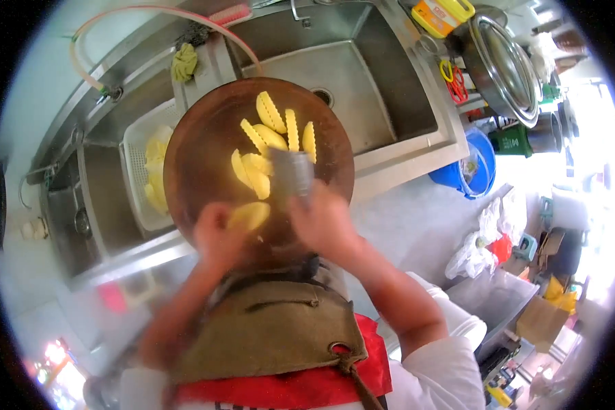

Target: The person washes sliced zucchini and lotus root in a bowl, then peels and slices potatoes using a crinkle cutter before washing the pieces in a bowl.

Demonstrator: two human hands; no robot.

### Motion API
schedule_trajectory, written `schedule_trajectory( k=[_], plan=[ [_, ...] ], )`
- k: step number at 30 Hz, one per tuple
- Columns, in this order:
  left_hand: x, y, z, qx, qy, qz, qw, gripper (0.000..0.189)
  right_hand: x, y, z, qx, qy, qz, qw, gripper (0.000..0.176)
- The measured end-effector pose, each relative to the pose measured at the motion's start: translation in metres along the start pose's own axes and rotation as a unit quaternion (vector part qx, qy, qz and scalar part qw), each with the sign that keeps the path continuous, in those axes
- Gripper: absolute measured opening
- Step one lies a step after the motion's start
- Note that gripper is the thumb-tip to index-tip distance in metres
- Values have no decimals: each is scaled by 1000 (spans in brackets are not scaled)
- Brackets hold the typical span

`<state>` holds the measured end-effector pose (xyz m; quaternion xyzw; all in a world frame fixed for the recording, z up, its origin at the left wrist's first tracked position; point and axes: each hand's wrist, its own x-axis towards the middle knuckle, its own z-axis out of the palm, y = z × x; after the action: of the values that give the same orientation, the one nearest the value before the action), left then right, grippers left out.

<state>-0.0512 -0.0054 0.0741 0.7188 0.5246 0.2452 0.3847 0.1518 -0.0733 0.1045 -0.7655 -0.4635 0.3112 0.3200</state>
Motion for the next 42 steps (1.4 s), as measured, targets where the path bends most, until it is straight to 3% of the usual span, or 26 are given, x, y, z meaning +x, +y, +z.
schedule_trajectory(
  k=[2,5,8,11,17,20,21,25,34,38,40,42],
  plan=[
    [-11,-29,-32,55,88,-7,995,25,10,-32,20,-70,-116,1,991,23],
    [-6,-52,-45,248,160,191,936,27,31,-37,65,-76,-214,-31,973,24],
    [-2,-49,-25,287,67,230,927,29,53,-33,79,-136,-231,-50,962,26],
    [-7,-34,-13,200,37,205,957,33,63,-29,49,-136,-132,17,982,28],
    [-2,-73,-43,214,-5,293,932,29,38,-48,55,-199,-156,-140,957,23],
    [12,-74,-51,153,-46,317,935,29,25,-69,74,-233,-170,-146,946,21],
    [11,-79,-49,160,-59,310,935,29,21,-73,77,-239,-145,-203,938,18],
    [9,-87,-47,159,-71,288,942,28,20,-87,82,-283,-169,-256,909,15],
    [12,-86,-51,149,-87,281,944,31,33,-101,83,-293,-248,-241,891,13],
    [11,-90,-48,149,-75,281,945,30,46,-93,86,-315,-248,-291,868,13],
    [11,-87,-49,155,-83,278,944,29,46,-83,95,-348,-255,-286,855,12],
    [14,-85,-50,148,-66,297,941,28,44,-74,97,-342,-240,-243,875,16]
  ],
)
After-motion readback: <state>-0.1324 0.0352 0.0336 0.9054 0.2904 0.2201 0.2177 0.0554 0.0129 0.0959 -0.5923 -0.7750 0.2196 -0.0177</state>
